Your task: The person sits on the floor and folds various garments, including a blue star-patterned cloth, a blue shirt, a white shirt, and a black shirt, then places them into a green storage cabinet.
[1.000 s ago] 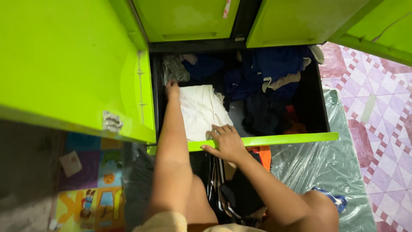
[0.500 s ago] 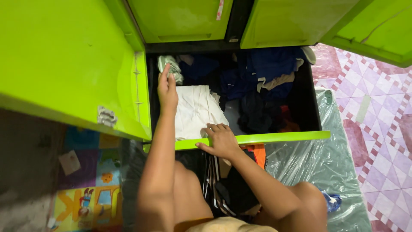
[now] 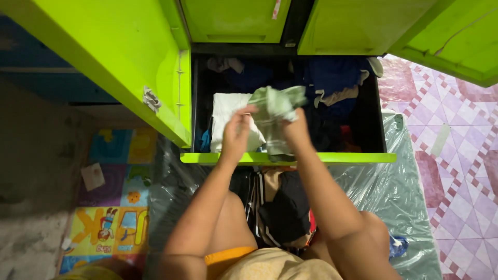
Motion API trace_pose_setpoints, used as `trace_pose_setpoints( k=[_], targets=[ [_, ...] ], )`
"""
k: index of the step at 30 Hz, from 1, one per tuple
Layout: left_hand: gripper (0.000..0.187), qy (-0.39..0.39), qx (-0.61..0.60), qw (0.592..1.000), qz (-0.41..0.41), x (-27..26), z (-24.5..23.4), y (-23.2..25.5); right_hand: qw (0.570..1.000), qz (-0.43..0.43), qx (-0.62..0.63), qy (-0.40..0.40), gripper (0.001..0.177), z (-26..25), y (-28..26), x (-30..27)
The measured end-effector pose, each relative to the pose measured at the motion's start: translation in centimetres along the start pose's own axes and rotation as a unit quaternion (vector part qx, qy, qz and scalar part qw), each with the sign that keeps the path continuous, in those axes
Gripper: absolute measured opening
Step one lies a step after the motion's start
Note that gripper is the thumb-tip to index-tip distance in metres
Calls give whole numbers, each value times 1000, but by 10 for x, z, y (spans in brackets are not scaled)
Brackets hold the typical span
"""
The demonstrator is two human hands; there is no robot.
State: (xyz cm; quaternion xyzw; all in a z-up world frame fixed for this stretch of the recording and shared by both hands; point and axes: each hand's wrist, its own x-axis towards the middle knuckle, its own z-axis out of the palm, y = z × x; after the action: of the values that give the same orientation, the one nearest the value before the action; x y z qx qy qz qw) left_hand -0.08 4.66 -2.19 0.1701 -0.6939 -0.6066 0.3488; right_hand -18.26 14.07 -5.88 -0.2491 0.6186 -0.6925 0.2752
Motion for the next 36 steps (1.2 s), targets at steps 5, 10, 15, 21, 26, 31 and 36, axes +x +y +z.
trace_pose_setpoints(
  k=[5, 10, 15, 21, 26, 31, 36],
  targets=[
    [64, -1, 20, 969, -246, -1, -6, -66, 942, 164, 286, -60, 51, -2, -87, -24],
    [62, -32, -64, 995, -72, -1, -3, -17, 936, 209, 266, -97, 54, 7, -81, -13],
    [59, 106, 186, 962, -171, 13, -26, 3, 982, 155, 62, -94, 64, 20, -59, 20],
    [97, -18, 522, 827, -208, 19, -49, -44, 960, 148, -235, -31, 75, -5, 28, 43],
    [106, -169, 568, 794, -134, 41, -23, -77, 965, 93, -238, -56, 59, -3, 88, 67],
    [143, -331, 560, 710, -270, 43, -14, -84, 950, -72, -302, -9, 35, 6, 121, 107],
    [146, -345, 555, 694, -303, 48, -9, -92, 939, -76, -332, 37, 17, 21, 147, 153]
  ],
)
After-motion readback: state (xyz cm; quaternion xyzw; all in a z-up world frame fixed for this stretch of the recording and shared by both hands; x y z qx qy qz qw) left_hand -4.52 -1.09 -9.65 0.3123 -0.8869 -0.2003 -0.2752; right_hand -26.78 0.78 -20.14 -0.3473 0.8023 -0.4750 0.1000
